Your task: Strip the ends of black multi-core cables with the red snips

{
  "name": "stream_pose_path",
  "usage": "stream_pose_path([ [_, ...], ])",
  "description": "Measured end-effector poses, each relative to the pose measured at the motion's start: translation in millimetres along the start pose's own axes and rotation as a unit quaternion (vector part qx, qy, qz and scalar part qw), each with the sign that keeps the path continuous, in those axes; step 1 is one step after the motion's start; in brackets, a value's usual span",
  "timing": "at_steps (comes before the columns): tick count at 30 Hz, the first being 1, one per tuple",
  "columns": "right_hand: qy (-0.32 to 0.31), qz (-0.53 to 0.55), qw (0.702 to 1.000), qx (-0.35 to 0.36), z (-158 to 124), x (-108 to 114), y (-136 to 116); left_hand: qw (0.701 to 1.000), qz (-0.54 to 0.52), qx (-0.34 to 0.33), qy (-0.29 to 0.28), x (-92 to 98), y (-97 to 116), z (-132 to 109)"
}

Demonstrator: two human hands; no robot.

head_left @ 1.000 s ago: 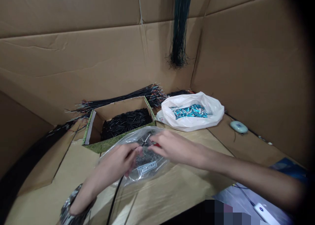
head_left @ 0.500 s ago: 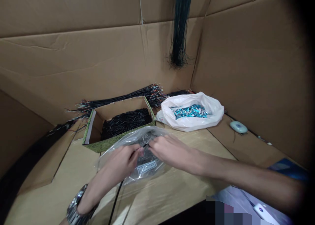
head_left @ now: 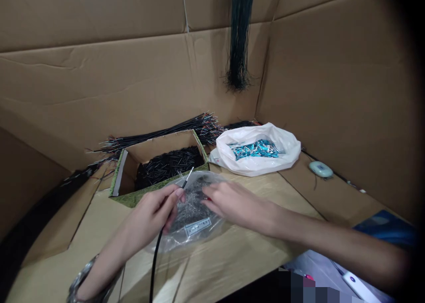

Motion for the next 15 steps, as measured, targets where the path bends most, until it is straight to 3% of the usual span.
stream_pose_path([
  [3, 0.039, 0.037, 0.997, -0.049, -4, 29, -2, 0.996, -0.083, 0.004, -0.018, 0.7, -1, -1],
  [7, 0.078, 0.103, 0.987, -0.095, -8, 53, -3, 0.994, -0.099, 0.0, -0.037, -3.5, 2, -3],
  [15, 0.077, 0.09, 0.989, -0.091, -9, 46, -11, 0.998, -0.05, -0.003, -0.042, -8.2, 7, -3],
])
Point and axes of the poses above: each hand's wrist, its own z-axis towards the middle knuckle, its own x-axis out of the back of the hand, y = z × x, the point moved 4 cm from there along z, towards the middle knuckle, and after that the axes turned 1 degree about -x, right-handed, at the moved point
